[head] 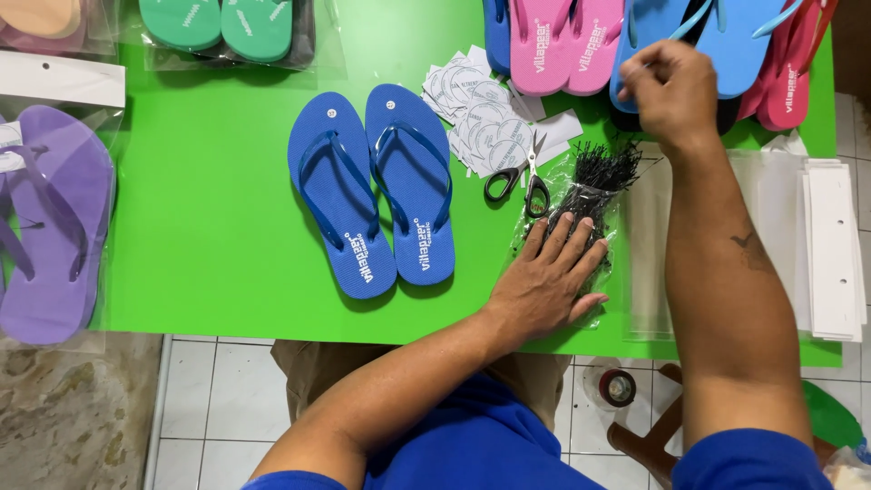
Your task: Packaging flip-flops by placing them in plastic bags, adding cardboard headers, and securing them with plastic ties.
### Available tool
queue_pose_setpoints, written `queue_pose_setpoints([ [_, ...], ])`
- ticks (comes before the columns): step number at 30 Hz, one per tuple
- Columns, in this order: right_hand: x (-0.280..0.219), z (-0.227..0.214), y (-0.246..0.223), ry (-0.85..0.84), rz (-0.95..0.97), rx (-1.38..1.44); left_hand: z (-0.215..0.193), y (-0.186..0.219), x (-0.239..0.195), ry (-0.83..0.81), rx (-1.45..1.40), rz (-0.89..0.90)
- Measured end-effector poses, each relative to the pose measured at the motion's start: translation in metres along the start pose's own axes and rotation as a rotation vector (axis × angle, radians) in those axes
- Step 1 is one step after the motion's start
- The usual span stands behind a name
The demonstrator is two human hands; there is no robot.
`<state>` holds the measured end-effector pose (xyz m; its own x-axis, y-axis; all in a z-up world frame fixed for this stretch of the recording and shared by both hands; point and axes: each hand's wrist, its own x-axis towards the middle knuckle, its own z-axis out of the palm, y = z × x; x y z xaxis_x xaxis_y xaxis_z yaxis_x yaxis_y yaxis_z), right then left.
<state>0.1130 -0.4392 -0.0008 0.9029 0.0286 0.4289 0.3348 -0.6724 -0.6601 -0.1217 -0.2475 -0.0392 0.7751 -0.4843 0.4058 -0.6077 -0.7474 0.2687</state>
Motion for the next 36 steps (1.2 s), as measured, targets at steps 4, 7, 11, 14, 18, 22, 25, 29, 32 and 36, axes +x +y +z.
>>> queue_pose_setpoints([
  [4, 0.009, -0.010, -0.002, 0.002, -0.049, -0.022, 0.000, 0.000, 0.001, -0.016, -0.001, 0.001],
  [7, 0.013, -0.012, -0.009, -0.054, 0.008, 0.074, 0.001, 0.000, -0.001, -0.026, 0.001, 0.000],
  [11, 0.036, -0.021, 0.010, 0.235, -0.267, -0.003, 0.001, 0.000, -0.001, -0.024, -0.009, -0.001],
  [14, 0.049, -0.032, 0.019, 0.313, -0.003, 0.263, 0.002, -0.001, 0.001, -0.109, 0.013, 0.000],
  [18, 0.028, -0.037, -0.026, 0.299, 0.066, 0.353, 0.000, 0.000, 0.000, -0.052, -0.008, -0.007],
  [22, -0.014, -0.031, -0.080, 0.225, 0.197, 0.545, 0.003, -0.001, -0.002, -0.050, 0.053, 0.007],
  [25, -0.055, -0.022, -0.120, 0.172, 0.298, 0.661, 0.003, 0.000, -0.002, -0.048, 0.099, 0.001],
  [29, -0.105, -0.010, -0.149, 0.162, 0.432, 0.840, -0.006, 0.001, -0.001, -0.017, 0.132, 0.005],
  [32, -0.130, -0.008, -0.160, 0.151, 0.492, 0.865, -0.010, 0.002, -0.001, 0.196, -0.018, 0.068],
  [36, -0.146, -0.011, -0.167, 0.143, 0.499, 0.921, -0.021, 0.003, 0.000, 0.385, -0.070, 0.073],
])
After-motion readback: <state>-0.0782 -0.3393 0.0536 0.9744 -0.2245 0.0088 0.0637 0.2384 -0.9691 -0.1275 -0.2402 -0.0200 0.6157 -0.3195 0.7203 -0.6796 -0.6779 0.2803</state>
